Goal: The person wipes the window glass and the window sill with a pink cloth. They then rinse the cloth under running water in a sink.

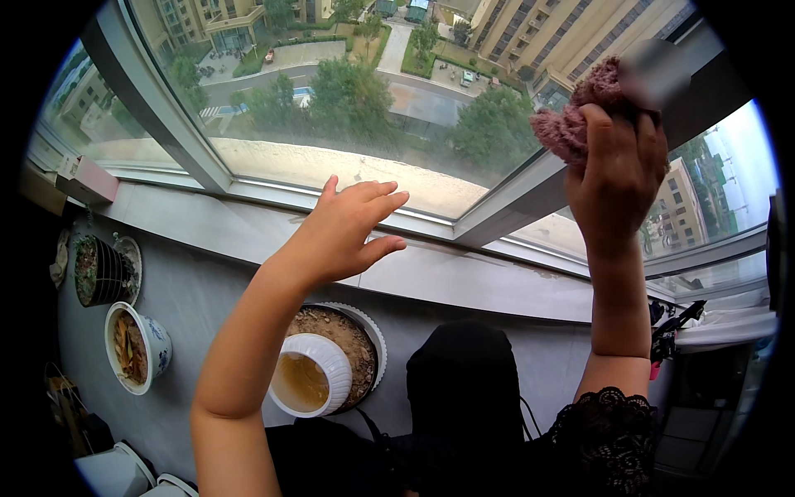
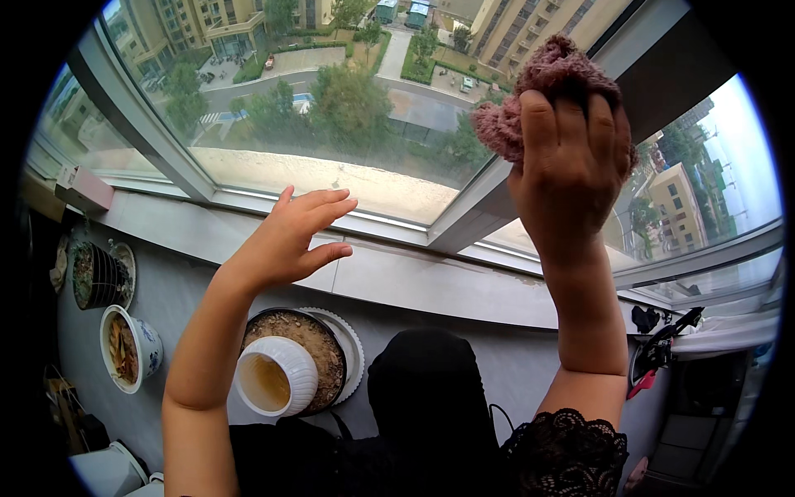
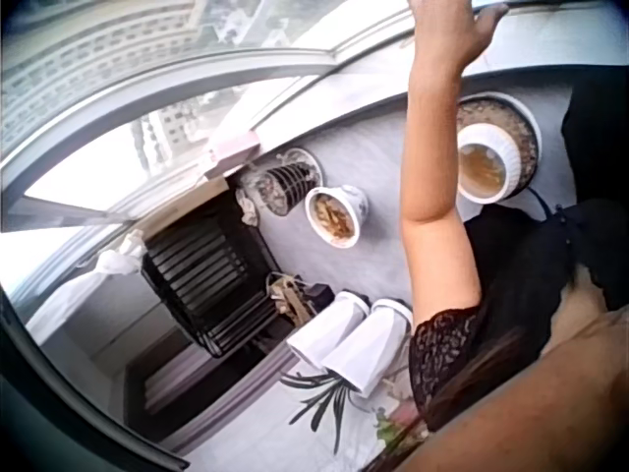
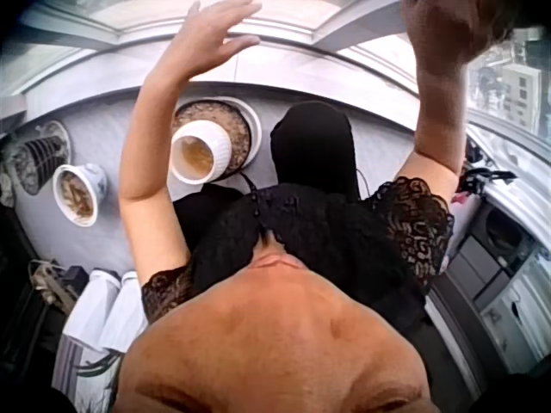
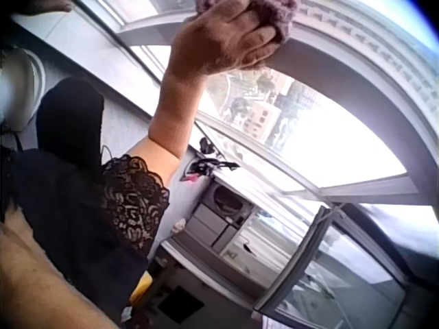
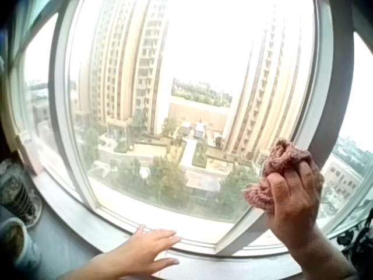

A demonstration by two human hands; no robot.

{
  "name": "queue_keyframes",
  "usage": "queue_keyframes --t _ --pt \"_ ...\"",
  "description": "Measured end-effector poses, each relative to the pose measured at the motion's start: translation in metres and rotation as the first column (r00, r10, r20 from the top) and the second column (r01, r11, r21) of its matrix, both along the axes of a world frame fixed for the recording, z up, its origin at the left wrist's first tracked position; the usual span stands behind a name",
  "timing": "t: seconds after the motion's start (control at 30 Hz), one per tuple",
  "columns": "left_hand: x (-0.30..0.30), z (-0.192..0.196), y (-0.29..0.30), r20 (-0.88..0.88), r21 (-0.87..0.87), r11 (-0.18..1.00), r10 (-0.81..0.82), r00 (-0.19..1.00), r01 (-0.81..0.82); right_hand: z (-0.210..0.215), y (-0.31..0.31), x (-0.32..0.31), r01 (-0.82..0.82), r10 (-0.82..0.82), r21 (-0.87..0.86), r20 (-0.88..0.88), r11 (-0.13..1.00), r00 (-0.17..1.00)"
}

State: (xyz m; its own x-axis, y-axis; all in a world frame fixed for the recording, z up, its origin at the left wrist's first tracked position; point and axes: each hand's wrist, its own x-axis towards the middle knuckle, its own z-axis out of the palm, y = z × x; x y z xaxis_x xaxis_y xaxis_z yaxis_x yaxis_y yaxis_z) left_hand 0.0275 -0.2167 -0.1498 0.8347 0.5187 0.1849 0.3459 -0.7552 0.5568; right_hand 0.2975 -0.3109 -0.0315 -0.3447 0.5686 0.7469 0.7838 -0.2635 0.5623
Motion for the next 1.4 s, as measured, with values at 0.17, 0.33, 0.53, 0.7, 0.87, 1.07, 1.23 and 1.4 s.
queue_keyframes --t 0.17,0.33,0.53,0.7,0.87,1.07,1.23,1.4 --pt "-0.005 -0.011 -0.009 -0.012 -0.066 0.998 0.012 1.000 -0.013 -0.134 -0.008 0.008 -0.192 0.149 -0.258 -0.177 0.947 0.973" --pt "-0.018 -0.021 -0.019 -0.147 -0.116 0.991 0.045 0.988 -0.063 -0.274 -0.005 0.007 -0.166 0.022 -0.584 -0.245 0.795 0.969" --pt "-0.026 -0.027 -0.015 -0.184 -0.127 0.987 0.077 0.980 -0.102 -0.308 -0.011 0.012 -0.087 -0.020 -0.784 -0.125 0.614 0.992" --pt "-0.028 -0.024 -0.016 -0.208 -0.125 0.988 0.059 0.976 -0.087 -0.146 -0.021 0.024 -0.189 0.163 -0.468 -0.097 0.863 0.982" --pt "-0.011 -0.030 -0.007 -0.203 -0.108 0.993 0.020 0.979 -0.043 -0.039 -0.023 0.051 -0.230 0.230 -0.021 0.029 0.973 0.973" --pt "0.009 -0.030 -0.010 -0.152 -0.150 0.989 -0.035 0.988 0.012 -0.166 -0.038 0.054 -0.222 0.188 -0.190 -0.185 0.956 0.965" --pt "-0.010 -0.032 -0.011 -0.250 -0.167 0.984 0.012 0.968 -0.055 -0.289 -0.054 0.050 -0.235 0.087 -0.422 -0.342 0.876 0.936" --pt "-0.021 -0.034 -0.009 -0.274 -0.128 0.990 0.020 0.961 -0.057 -0.219 -0.043 0.043 -0.278 0.130 -0.304 -0.428 0.911 0.894"
